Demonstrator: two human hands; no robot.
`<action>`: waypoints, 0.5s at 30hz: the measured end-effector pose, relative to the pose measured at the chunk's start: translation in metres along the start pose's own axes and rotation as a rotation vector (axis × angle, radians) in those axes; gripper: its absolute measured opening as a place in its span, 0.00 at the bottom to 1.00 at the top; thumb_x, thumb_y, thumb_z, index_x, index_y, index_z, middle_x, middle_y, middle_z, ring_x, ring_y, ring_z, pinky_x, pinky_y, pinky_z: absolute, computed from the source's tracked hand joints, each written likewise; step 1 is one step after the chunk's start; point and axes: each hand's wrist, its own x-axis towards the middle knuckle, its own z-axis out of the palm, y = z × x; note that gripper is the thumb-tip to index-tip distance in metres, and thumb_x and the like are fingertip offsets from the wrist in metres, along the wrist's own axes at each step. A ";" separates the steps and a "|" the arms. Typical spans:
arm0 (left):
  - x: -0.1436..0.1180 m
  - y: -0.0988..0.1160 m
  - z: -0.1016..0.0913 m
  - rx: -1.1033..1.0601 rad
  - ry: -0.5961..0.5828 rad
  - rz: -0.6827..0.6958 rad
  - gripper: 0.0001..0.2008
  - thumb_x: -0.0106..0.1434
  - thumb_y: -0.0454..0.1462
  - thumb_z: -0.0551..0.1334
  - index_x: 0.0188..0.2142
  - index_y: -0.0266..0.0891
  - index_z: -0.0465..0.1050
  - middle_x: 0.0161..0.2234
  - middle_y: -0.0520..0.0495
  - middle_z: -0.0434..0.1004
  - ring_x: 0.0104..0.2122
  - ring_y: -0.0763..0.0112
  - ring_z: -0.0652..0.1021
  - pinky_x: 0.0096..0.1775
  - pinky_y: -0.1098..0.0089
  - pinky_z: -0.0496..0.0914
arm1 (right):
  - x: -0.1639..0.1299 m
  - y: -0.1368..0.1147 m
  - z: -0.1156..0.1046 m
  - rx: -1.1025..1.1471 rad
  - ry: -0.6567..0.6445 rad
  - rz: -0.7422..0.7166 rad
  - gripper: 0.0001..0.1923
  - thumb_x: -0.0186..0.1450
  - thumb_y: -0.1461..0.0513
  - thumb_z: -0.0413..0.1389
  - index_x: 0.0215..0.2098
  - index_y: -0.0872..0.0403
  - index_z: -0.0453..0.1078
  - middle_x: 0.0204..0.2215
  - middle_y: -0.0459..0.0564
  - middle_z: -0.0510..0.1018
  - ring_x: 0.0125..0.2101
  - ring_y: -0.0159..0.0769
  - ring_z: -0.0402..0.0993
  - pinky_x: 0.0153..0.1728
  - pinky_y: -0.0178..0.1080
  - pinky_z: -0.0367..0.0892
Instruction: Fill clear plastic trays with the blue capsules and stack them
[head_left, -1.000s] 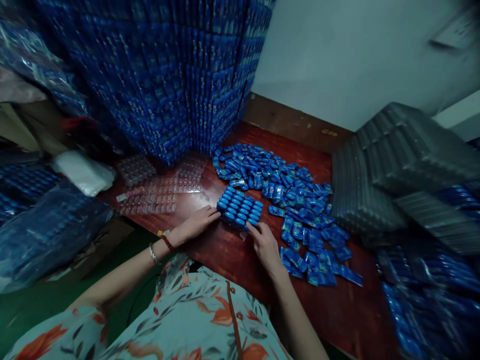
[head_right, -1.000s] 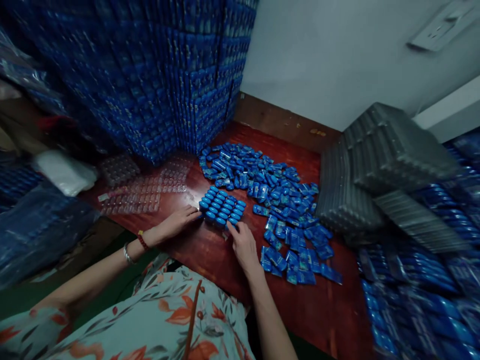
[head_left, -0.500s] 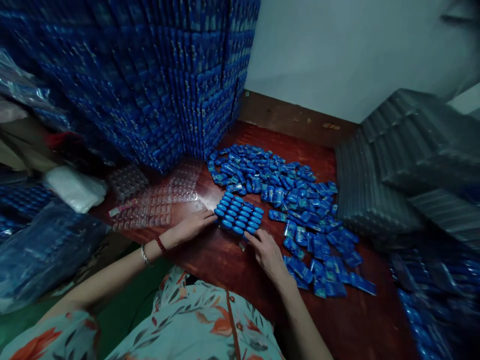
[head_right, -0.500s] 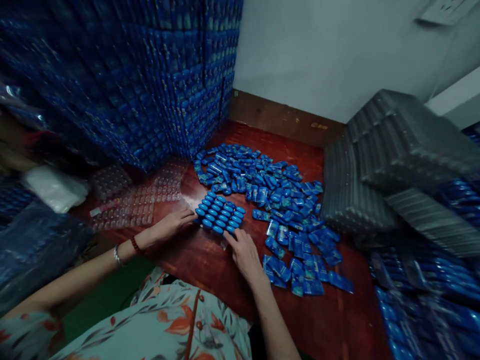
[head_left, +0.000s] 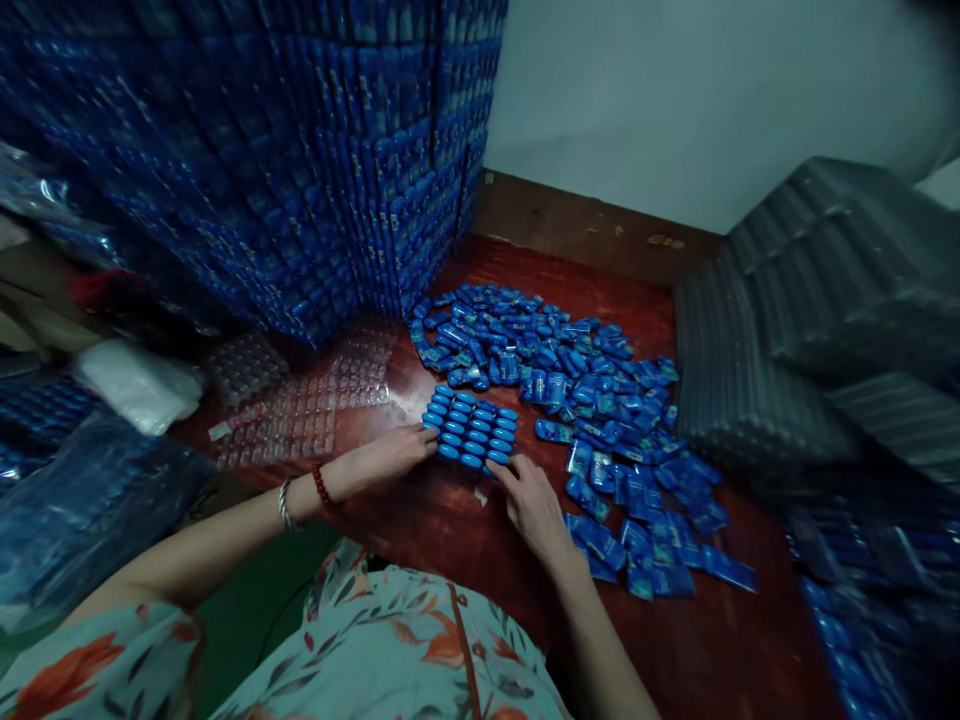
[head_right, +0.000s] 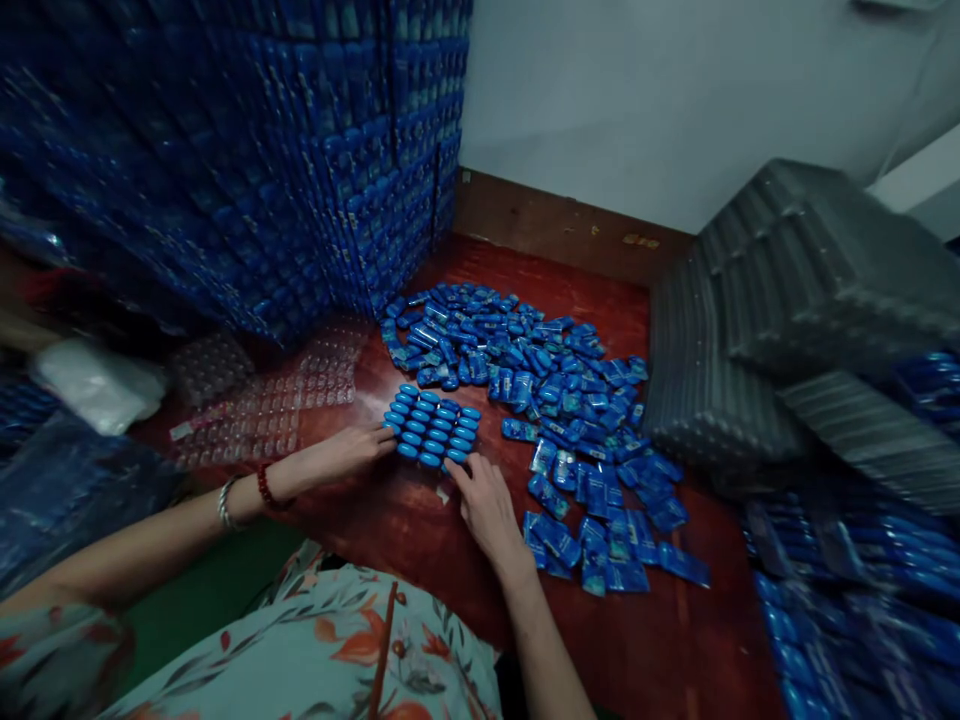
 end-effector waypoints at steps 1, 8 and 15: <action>-0.004 -0.001 0.004 -0.022 0.020 -0.007 0.12 0.65 0.28 0.49 0.42 0.36 0.69 0.42 0.42 0.71 0.41 0.65 0.73 0.45 0.65 0.68 | -0.001 0.000 0.002 0.013 0.022 0.008 0.22 0.65 0.70 0.43 0.55 0.51 0.64 0.36 0.53 0.69 0.37 0.39 0.65 0.38 0.40 0.63; -0.017 -0.005 0.054 -0.431 0.621 -0.411 0.24 0.66 0.42 0.53 0.61 0.43 0.54 0.57 0.38 0.60 0.58 0.58 0.62 0.58 0.52 0.57 | -0.003 -0.006 0.030 0.429 0.430 0.382 0.26 0.68 0.55 0.46 0.63 0.50 0.52 0.53 0.57 0.63 0.53 0.43 0.62 0.51 0.47 0.61; 0.041 0.000 0.066 -1.237 0.693 -0.632 0.32 0.64 0.53 0.48 0.63 0.43 0.50 0.64 0.41 0.51 0.63 0.58 0.53 0.62 0.57 0.49 | 0.038 0.000 0.078 1.054 0.487 0.632 0.34 0.65 0.45 0.42 0.66 0.46 0.45 0.63 0.48 0.57 0.61 0.40 0.55 0.55 0.45 0.60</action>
